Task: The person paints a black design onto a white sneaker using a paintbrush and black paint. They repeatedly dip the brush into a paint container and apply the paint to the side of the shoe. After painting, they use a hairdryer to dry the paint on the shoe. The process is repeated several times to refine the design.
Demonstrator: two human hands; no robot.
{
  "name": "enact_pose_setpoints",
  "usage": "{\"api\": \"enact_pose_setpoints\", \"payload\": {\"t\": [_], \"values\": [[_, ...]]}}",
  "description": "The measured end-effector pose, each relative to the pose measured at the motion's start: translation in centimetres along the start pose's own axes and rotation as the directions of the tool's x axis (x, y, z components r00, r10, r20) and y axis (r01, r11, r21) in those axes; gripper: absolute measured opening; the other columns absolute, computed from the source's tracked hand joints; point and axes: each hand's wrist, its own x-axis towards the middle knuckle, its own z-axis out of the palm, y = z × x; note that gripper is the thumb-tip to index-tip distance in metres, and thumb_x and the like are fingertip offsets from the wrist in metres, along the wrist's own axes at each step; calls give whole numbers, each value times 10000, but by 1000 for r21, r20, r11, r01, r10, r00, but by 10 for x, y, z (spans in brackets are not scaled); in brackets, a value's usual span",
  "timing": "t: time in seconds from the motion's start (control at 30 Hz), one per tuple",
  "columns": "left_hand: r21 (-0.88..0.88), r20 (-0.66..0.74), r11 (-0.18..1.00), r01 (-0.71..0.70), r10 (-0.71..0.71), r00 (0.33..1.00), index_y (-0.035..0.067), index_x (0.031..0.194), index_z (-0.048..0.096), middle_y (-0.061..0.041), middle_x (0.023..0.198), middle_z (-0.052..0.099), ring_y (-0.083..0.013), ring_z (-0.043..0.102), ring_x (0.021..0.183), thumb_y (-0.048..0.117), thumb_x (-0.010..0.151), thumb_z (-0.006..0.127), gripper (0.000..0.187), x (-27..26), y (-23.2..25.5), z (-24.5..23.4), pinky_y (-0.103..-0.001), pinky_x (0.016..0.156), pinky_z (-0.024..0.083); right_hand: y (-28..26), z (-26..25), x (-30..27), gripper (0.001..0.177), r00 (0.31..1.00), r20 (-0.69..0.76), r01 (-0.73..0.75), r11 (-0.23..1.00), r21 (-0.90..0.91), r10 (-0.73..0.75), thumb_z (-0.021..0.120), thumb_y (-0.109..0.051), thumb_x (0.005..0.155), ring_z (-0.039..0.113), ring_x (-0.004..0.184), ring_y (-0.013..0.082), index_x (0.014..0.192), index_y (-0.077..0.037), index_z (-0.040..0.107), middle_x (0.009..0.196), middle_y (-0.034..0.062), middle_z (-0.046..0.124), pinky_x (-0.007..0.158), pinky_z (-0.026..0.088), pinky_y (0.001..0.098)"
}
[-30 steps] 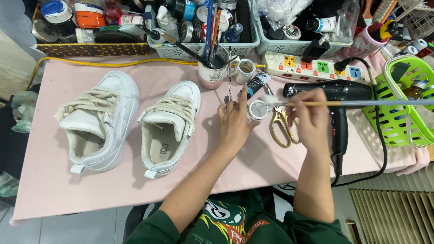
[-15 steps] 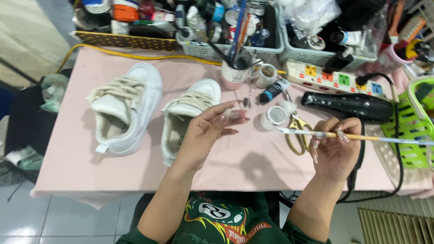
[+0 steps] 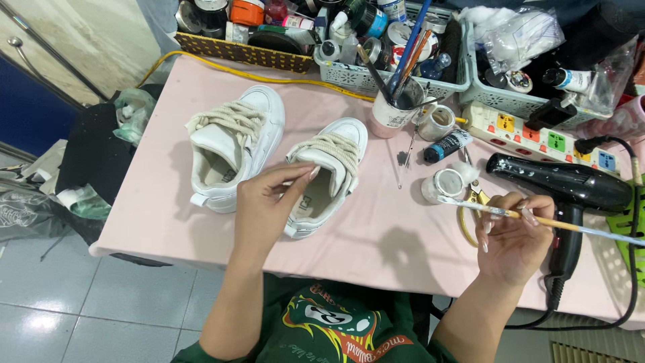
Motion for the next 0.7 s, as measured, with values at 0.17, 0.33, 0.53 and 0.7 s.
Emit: {"api": "enact_pose_setpoints", "payload": {"t": [0.17,0.33,0.53,0.7], "values": [[418,236,908,10,-119,965,24,1061,741,-194,979,764,-339,732,891,207,994,609,235,9,-15,12,-426,775,543,1,-4,-4,138,998,-66,-3,1000,-1,3,505,-141,1158,609,721,245,1077,-35,469,923,189,603,439,448,272],[522,368,850,69,-297,881,5,1045,677,-248,984,711,-442,665,920,354,1012,469,408,27,-35,34,-534,833,478,2,-3,-8,145,997,-81,-12,999,-49,8,495,-149,1166,615,727,243,1072,-43,462,932,184,603,448,449,277],[626,384,755,194,-515,766,-35,983,686,-279,1028,711,-429,684,982,577,1043,354,699,44,-28,45,-510,922,486,2,-3,-11,136,998,-58,-19,999,-36,17,491,-140,1182,628,745,239,1103,-29,478,932,181,617,472,448,276],[549,321,810,207,-433,843,-36,1007,680,-277,1037,701,-429,666,966,543,1025,377,654,41,-31,35,-482,880,489,0,-4,-16,175,994,-105,-21,993,-116,9,483,-158,1155,646,715,230,1131,5,540,941,192,672,450,441,267]]}}
